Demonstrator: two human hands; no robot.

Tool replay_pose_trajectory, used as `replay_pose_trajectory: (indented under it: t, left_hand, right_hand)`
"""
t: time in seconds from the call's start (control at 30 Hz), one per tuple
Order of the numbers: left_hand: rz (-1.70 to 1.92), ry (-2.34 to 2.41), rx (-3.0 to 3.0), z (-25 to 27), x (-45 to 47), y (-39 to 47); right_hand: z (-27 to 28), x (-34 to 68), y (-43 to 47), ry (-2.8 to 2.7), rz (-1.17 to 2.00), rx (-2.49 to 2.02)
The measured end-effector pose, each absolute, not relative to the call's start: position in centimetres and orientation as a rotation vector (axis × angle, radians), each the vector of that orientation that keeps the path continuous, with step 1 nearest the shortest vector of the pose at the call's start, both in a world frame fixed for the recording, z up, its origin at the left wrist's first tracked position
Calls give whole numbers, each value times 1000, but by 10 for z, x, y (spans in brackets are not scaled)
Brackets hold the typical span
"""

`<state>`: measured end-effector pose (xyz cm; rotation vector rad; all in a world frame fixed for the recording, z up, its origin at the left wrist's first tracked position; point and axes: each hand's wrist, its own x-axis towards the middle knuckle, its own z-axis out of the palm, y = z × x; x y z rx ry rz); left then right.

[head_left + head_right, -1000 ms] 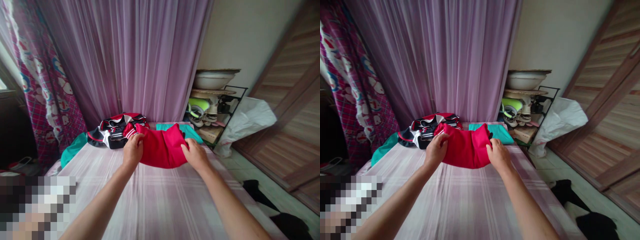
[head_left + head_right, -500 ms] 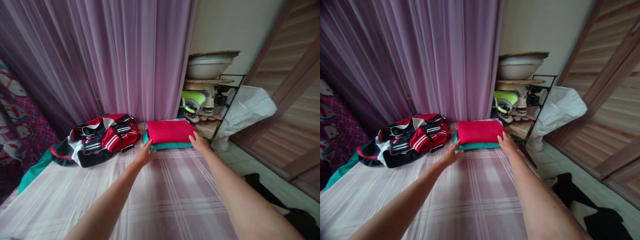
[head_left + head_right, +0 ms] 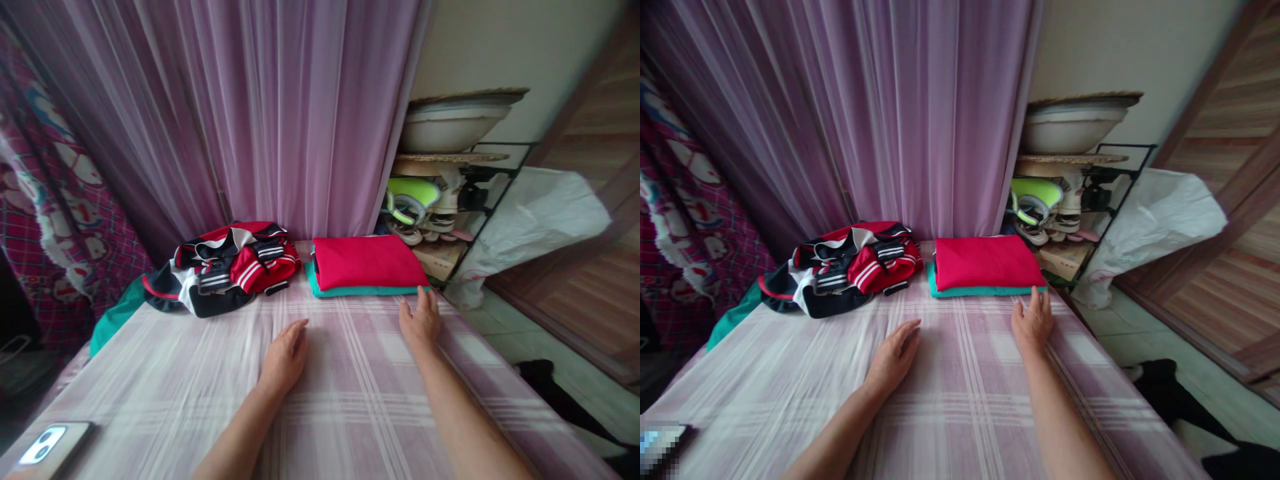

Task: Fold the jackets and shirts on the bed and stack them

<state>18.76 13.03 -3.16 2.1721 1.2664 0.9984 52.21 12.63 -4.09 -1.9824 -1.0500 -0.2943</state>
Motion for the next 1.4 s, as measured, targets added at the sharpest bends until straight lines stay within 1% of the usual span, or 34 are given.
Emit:
replay_pose_trajectory:
  t: [0.17,0.3,0.47,0.67,0.8,1.03,1.13,1.23,1.4]
  left_hand:
    - [1195,1338,1978,-24,159,103]
    - [1367,1398,1866,-24,132,92]
    - [1467,1550,1577,-29,99,93]
    - [1553,1597,1368,-31,86,100]
    - [1410,1798,1656,-11,80,122]
    - [1125,2088,1961,75,49,229]
    - [937,2189,2119,100,43,271]
    - [729,2233,2257,106,47,297]
    - [429,2266,2375,101,62,317]
  right_hand:
    - [-48,482,117,-1044,-238,-1935]
    - [-58,414,108,-1173,-121,-1814]
    - [-62,339,87,-1304,-24,-1655]
    - [-54,323,71,-1379,63,-1613]
    - [-52,327,72,-1342,107,-1560]
    - [-58,325,74,-1315,123,-1473]
    - [-60,324,73,-1319,132,-1476]
    - [-59,324,71,-1318,128,-1479]
    - [-57,322,69,-1359,126,-1484]
